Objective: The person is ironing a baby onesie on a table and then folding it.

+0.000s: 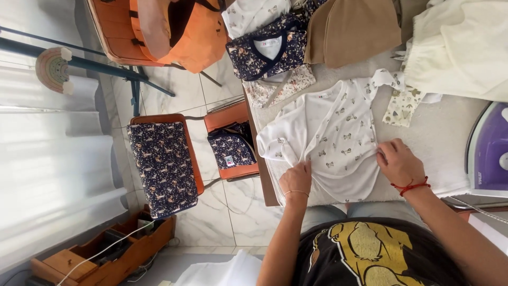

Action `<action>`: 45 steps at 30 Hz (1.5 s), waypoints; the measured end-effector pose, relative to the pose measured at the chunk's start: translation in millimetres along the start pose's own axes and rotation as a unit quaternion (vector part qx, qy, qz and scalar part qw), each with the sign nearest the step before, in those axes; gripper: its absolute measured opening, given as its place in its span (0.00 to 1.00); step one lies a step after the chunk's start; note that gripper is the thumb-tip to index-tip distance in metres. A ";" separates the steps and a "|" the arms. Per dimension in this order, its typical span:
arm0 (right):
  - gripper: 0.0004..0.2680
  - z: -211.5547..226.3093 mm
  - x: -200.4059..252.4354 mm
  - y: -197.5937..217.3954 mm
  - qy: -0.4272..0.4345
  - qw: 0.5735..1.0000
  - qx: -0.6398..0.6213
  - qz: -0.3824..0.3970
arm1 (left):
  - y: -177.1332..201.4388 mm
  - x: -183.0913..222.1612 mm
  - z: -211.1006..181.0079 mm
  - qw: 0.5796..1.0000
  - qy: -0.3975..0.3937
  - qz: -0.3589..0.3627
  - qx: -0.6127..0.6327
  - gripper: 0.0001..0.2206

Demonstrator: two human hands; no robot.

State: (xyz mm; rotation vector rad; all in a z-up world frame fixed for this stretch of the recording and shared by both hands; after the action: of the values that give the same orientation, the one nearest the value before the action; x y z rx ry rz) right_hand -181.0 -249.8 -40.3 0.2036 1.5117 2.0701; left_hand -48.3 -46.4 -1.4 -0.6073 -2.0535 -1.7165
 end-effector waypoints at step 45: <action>0.17 96.4 -99.2 28.4 -0.330 0.895 -0.300 -0.003 | -38.9 -81.1 -15.3 0.924 -0.043 -0.146 0.349 0.05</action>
State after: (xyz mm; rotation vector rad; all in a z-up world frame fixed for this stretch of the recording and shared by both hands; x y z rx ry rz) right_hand -66.6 -227.3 39.4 0.5824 0.4430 2.0519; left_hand -2.6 -73.6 -75.5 -0.1475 -2.6991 -0.9550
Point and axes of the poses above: each hand's wrist, its own x-axis away from the middle knuckle, its own y-axis out of the back of the hand, z = x × y, the point moved 1 cm from there along -x, towards the middle knuckle, and after that the axes turned 14 degrees about -z, right-handed, at the moved point
